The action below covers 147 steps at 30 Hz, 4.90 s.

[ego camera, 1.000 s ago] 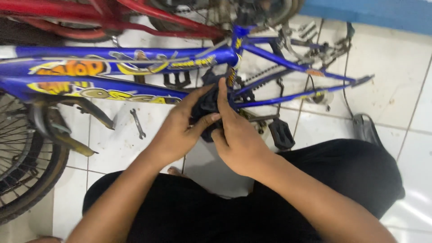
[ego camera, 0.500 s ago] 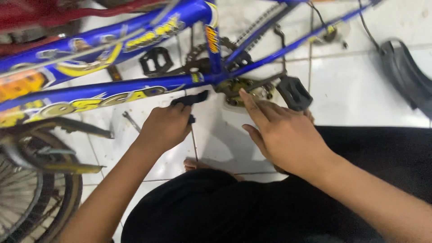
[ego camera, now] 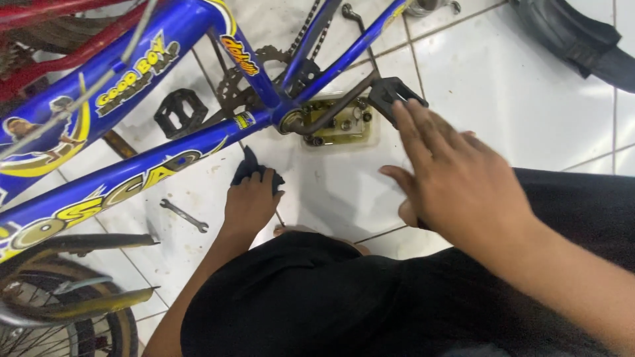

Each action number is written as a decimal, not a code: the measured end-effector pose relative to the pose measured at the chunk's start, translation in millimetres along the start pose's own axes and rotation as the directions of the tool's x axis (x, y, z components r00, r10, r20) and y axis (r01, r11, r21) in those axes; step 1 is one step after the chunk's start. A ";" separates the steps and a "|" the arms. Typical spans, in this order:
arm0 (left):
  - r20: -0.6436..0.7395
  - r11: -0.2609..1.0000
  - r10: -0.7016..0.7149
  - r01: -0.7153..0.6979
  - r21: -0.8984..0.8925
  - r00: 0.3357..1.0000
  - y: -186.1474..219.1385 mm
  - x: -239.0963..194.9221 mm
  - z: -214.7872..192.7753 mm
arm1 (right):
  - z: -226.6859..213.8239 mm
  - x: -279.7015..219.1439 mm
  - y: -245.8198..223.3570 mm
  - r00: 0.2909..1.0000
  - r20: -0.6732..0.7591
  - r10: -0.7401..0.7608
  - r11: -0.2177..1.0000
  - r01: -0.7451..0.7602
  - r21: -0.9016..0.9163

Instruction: The person works on a blue bicycle, initially adjusting the front brake caliper and cable. They then move to the crankset area, wiping the frame with a dark cloth. Finally, they pick up small metal parts from a container of liquid and wipe them with the cloth.

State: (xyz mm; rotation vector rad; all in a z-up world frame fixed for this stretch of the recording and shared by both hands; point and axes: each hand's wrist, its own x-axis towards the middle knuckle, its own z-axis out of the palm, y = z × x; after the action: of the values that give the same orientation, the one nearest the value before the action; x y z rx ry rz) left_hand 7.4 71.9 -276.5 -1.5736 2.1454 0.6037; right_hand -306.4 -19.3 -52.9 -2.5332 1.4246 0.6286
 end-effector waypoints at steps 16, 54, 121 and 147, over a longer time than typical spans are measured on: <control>0.264 0.933 0.125 -0.023 -0.358 0.956 32.4 27.7 -86.7 | 31.0 -2.7 70.6 0.929 -0.042 -0.368 0.917 0.355 -0.184; 0.282 0.862 -0.153 0.268 -0.431 0.947 59.6 86.6 -68.1 | 144.5 92.6 55.9 0.808 0.349 -0.474 0.880 0.427 0.207; 0.259 0.650 -0.138 0.284 -0.705 0.956 62.3 65.8 -69.5 | 170.6 74.1 47.8 0.743 0.311 -0.593 0.736 0.657 -0.164; 0.262 0.697 -0.152 0.292 -0.655 0.953 54.3 77.7 -38.7 | 189.6 65.4 39.6 0.769 0.268 -0.581 0.777 0.622 -0.099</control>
State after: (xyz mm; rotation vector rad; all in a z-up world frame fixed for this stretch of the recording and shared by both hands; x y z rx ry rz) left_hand -69.0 4.1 -282.7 -1.9941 1.6094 1.5318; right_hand -362.7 -25.8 -249.3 -2.7204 0.4246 0.9015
